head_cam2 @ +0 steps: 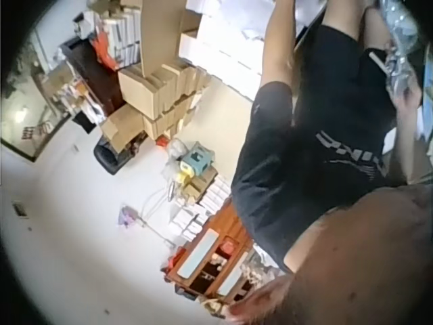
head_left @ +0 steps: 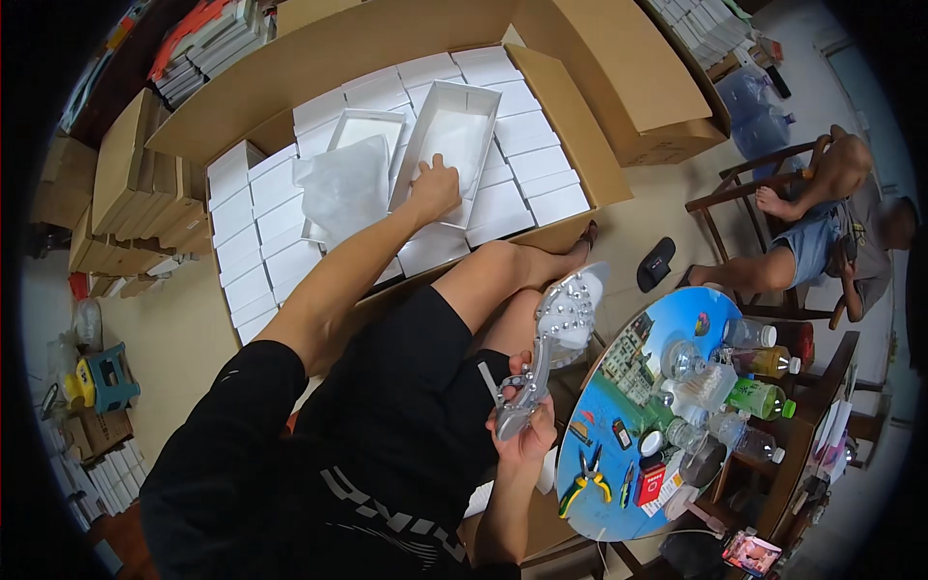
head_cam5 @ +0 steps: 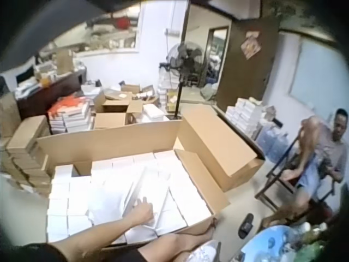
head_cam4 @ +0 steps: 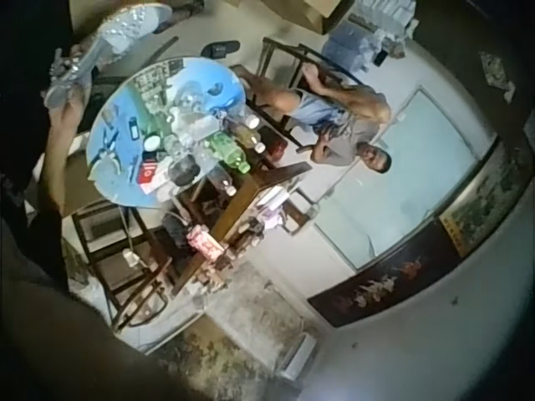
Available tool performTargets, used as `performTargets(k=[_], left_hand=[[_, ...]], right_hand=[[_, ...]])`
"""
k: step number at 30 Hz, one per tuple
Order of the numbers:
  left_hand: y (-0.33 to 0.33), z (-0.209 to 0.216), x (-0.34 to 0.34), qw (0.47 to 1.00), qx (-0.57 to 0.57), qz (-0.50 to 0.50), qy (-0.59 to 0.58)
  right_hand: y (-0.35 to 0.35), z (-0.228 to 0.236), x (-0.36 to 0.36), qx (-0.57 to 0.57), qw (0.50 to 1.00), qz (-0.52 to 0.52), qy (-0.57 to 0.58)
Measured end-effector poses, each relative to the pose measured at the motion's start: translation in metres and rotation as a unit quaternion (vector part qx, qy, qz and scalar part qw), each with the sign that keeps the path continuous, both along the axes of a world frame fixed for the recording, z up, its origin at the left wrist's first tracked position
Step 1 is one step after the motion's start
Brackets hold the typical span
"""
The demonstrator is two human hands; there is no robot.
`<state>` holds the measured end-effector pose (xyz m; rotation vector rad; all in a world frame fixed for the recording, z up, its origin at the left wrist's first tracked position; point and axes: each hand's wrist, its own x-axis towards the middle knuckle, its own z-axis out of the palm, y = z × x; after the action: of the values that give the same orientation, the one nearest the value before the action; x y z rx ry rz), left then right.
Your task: The person sits on the floor and repeatedly packs silver high-heeled shoes into white boxes. They wrap each shoe in a translucent sheet, place it in a box, and close the lid. The person handles the shoes and boxes one at a time, stacking the finished packages in a large cardboard container.
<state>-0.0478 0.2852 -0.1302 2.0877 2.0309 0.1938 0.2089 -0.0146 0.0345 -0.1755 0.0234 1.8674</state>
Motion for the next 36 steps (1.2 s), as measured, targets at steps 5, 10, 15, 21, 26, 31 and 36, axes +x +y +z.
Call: performTargets(k=[5,10,15,21,26,31,36], left_hand=[[-0.002,0.014,-0.005,0.997,-0.011,0.036,-0.071],[-0.010,0.067,-0.028,0.927,0.032,0.108,-0.357],[-0.072,0.145,-0.031,0.816,-0.084,-0.064,-0.568],[-0.155,0.153,-0.010,0.847,-0.227,-0.410,-0.251],[-0.244,0.117,0.015,0.909,-0.040,-0.368,-0.194],[-0.273,0.120,0.030,0.928,0.094,-0.354,-0.069],[-0.264,0.112,0.017,0.937,0.043,-0.291,-0.189]], right_hand=[[-0.002,0.003,0.001,0.009,0.985,0.008,-0.174],[-0.003,0.007,0.002,0.036,0.879,0.001,-0.475],[0.005,0.032,-0.005,0.083,0.532,-0.078,-0.839],[0.021,0.068,-0.005,0.218,0.195,-0.106,-0.950],[0.017,0.066,-0.007,0.188,0.195,-0.055,-0.961],[0.008,0.062,-0.007,0.072,0.419,0.022,-0.905],[-0.031,0.035,0.017,-0.052,0.766,0.103,-0.633]])
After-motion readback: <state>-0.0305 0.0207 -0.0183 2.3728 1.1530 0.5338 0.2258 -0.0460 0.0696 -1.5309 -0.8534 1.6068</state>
